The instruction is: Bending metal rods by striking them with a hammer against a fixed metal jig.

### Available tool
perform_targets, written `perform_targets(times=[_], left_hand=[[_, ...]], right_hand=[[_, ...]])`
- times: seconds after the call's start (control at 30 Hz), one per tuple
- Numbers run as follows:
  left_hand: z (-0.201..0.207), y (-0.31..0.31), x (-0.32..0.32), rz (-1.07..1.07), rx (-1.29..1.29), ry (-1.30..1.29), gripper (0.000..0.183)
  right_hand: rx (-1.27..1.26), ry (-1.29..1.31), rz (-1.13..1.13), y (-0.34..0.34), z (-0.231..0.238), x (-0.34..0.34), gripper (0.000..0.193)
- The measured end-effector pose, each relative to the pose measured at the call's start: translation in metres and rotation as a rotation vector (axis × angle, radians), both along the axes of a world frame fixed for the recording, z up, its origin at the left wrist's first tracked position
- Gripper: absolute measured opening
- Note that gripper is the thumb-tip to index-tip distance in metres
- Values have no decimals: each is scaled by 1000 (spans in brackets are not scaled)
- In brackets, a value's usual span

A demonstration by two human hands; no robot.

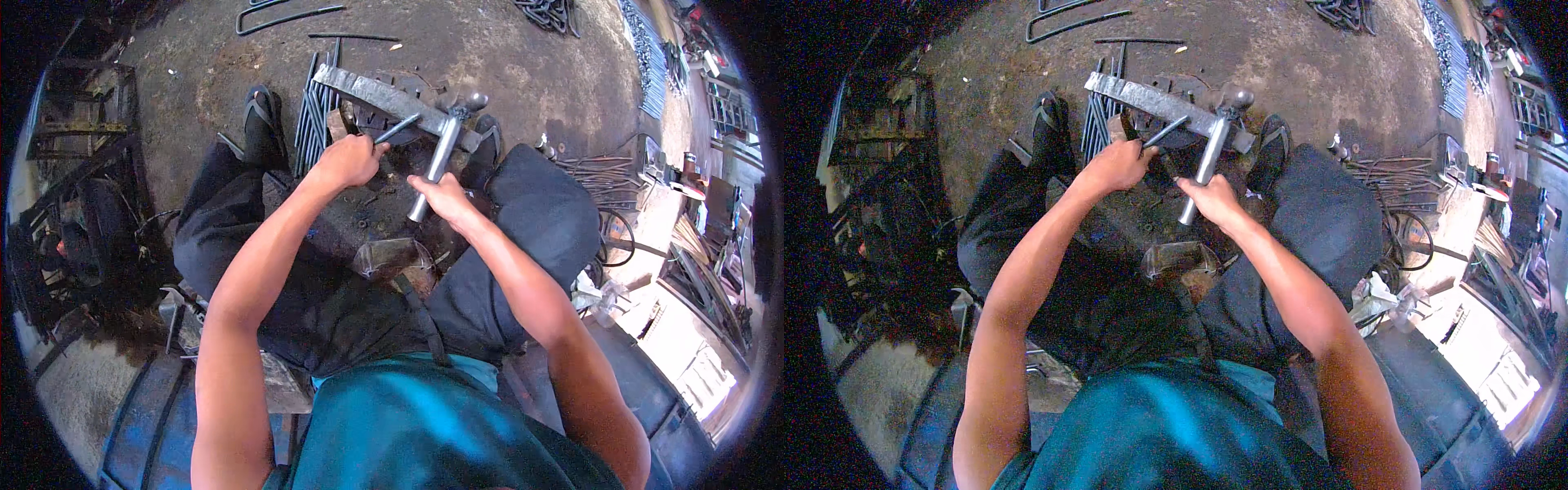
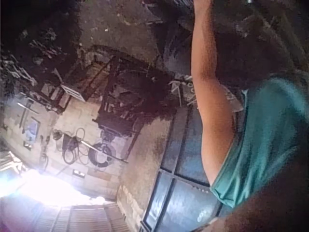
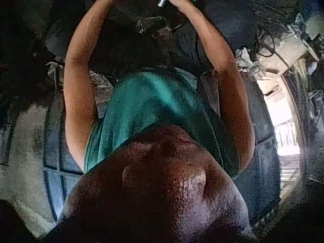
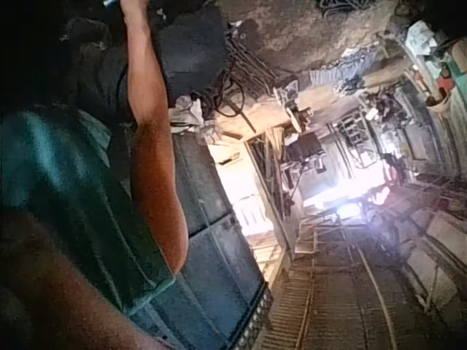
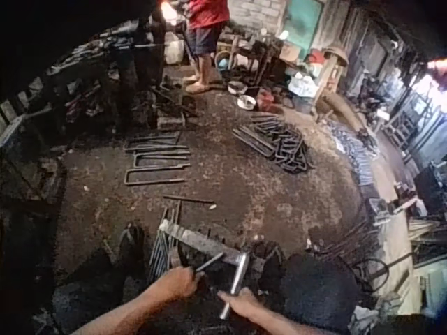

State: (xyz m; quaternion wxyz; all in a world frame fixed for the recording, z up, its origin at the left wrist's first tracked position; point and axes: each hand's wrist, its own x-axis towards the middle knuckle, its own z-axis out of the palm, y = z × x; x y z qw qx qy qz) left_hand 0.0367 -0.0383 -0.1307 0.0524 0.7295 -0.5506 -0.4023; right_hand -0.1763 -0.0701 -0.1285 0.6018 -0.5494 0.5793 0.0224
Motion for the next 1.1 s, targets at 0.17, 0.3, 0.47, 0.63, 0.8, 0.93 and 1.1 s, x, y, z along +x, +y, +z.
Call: perform_targets(times=[0.17,0.3,0.47,0.63,0.8,0.93,1.1], left_hand=[[-10,-5,0,71,6,138,62],[-15,-7,1,59,6,148,66],[-25,-7,8,75,68,200,69],[-23,-6,4,33,-17,129,68],[-7,-8,-4,-11,-92,17,63],[-1,-11,-11,-98,-55,6,59],[2,-5,-13,-78,-84,47,58]], right_hand=[[194,156,26,-8,-22,-9,39],[174,-16,-15,-4,-30,-13,34],[295,-161,-46,-9,-12,-2,27],[264,-289,-248,-7,-9,-2,14],[163,-354,-496,2,7,4,17],[58,-258,-498,0,14,4,25],[-4,-208,-417,-2,26,-15,27]])
